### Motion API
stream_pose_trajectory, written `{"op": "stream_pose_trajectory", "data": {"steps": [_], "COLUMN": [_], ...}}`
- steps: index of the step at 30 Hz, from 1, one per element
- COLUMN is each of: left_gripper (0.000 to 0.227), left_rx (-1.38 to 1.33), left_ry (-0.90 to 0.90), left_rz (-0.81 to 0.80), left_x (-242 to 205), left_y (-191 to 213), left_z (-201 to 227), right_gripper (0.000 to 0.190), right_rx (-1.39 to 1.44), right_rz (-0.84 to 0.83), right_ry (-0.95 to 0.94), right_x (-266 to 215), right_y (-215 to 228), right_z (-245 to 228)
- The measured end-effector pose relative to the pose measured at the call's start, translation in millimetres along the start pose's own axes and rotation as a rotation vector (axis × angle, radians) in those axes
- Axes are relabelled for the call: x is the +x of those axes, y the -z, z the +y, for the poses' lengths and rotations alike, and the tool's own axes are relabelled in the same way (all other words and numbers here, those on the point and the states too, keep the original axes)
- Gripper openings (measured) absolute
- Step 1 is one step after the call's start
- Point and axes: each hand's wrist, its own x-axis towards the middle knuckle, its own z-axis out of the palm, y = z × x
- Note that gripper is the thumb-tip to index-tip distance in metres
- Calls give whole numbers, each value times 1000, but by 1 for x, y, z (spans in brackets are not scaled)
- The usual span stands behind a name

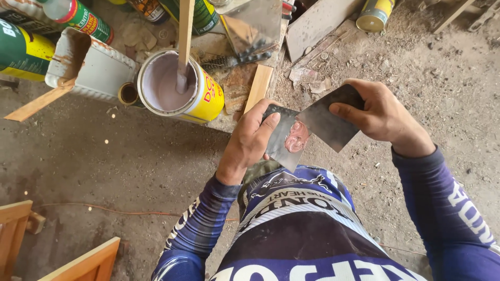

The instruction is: The person scoops a pinkish paste from a can using a putty knife and applies it to a wooden plank. They then use a sanding block to smooth the applied filler on the wood surface before moving the plank to a drying rack.

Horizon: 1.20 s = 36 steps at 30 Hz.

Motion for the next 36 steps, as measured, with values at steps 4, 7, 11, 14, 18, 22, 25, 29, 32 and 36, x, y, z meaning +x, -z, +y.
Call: {"op": "stream_pose_trajectory", "data": {"steps": [4, 7, 11, 14, 18, 22, 25, 29, 32, 36], "left_gripper": [29, 26, 26, 25, 25, 30, 36, 52, 48, 44], "left_rx": [-24, -9, 3, 48, 74, 127, 128, 72, -41, -213], "left_ry": [107, 161, 230, 256, 277, 327, 324, 279, 163, 189], "left_rz": [46, 118, 128, 154, 169, 182, 176, 318, 467, 446], "left_x": [8, 10, 16, 19, 28, 34, 43, 50, 54, 50], "left_y": [-3, -3, -4, -3, -3, 0, 3, 13, 22, 11], "left_z": [-12, -13, -16, -20, -27, -42, -59, -16, -24, -70], "right_gripper": [14, 14, 17, 16, 16, 16, 17, 16, 11, 12], "right_rx": [7, 12, 53, 109, 166, 164, 181, 224, 501, 620], "right_rz": [34, 78, 61, 71, 34, 10, -7, -77, 196, 534], "right_ry": [-77, -125, -143, -187, -176, -178, -167, -183, -68, 230], "right_x": [2, 3, 4, 4, 5, 3, 3, -2, -8, -12], "right_y": [-14, -26, -38, -47, -53, -60, -63, -78, -85, -83], "right_z": [7, 16, 22, 27, 34, 41, 42, 53, 59, 75]}}
